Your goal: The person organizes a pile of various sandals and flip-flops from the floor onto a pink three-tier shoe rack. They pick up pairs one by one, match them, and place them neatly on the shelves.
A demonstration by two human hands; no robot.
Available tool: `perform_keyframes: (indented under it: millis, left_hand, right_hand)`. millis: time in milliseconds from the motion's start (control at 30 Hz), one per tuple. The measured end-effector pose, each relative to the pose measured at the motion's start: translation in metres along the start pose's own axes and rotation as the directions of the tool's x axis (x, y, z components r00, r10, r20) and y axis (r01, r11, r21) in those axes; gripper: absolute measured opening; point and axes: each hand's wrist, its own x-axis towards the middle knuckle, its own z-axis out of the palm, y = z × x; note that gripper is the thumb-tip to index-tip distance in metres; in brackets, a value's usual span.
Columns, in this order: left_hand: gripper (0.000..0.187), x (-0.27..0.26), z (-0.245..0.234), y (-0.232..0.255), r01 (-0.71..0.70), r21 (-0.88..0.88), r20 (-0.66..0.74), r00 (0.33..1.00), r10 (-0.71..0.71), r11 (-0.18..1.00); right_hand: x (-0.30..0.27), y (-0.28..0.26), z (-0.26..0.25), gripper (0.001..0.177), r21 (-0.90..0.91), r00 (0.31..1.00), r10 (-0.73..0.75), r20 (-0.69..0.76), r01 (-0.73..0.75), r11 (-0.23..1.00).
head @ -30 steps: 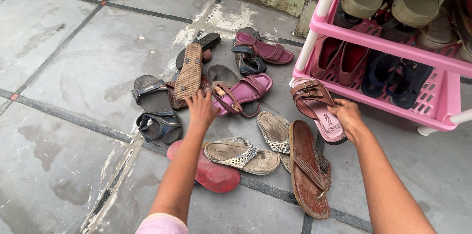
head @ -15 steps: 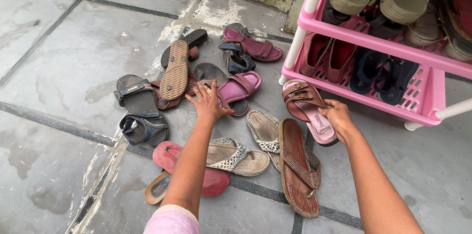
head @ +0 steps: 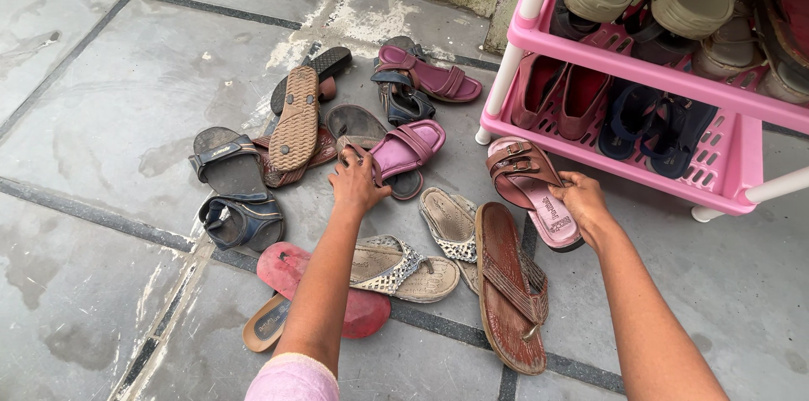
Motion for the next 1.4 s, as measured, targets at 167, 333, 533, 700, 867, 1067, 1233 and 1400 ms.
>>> perform_keyframes:
  millis: [167,333,533,700,867,1067,1233,1400]
  left_hand:
    - [0.077,-0.002,0.011,0.000,-0.146,0.169,-0.143,0.975,0.171,0.975]
    - [0.037,0.011,0.039,-0.012,-0.190,0.110,-0.261,0.942,0.213,0.976]
    - [0.041,0.003,0.019,-0.029,-0.387,0.043,-0.264,0.885,0.384,0.921]
    - [0.039,0.003,0.010,-0.046,-0.176,-0.114,-0.346,0.930,0.127,0.978]
    - [0.035,0.016,0.016,-0.075,0.185,-0.145,-0.461,0.856,-0.232,0.972]
    - [0.057,0.020,-0.004,-0.110,0.332,0.342,-0.605,0.794,-0.065,0.879]
    - [0.027,0.031,-0.001,-0.140,0.189,0.640,-0.363,0.929,0.075,0.745]
    - [0.031,0.043,0.004,-0.165,0.220,0.430,-0.566,0.821,0.071,0.875]
  right_hand:
    - [-0.008,-0.008,0.002,0.051,-0.056,1.000,0.022,-0.021,-0.023,0.998]
    - [-0.012,-0.014,0.004,0.052,-0.048,1.000,0.007,-0.014,-0.008,0.999]
    - [-0.004,-0.009,0.008,0.051,-0.030,1.000,0.007,-0.004,-0.007,1.000]
    - [0.007,0.000,0.014,0.049,-0.004,1.000,-0.002,0.025,0.002,1.000]
    - [0.026,0.017,0.024,0.048,-0.026,0.998,-0.015,0.053,0.017,1.000]
    - [0.041,0.036,0.038,0.050,-0.035,0.998,0.009,0.059,-0.007,0.999]
    - [0.042,0.043,0.040,0.052,-0.045,0.994,0.017,0.106,-0.012,0.999]
    - [0.038,0.042,0.042,0.053,-0.049,0.993,0.047,0.104,-0.043,0.998]
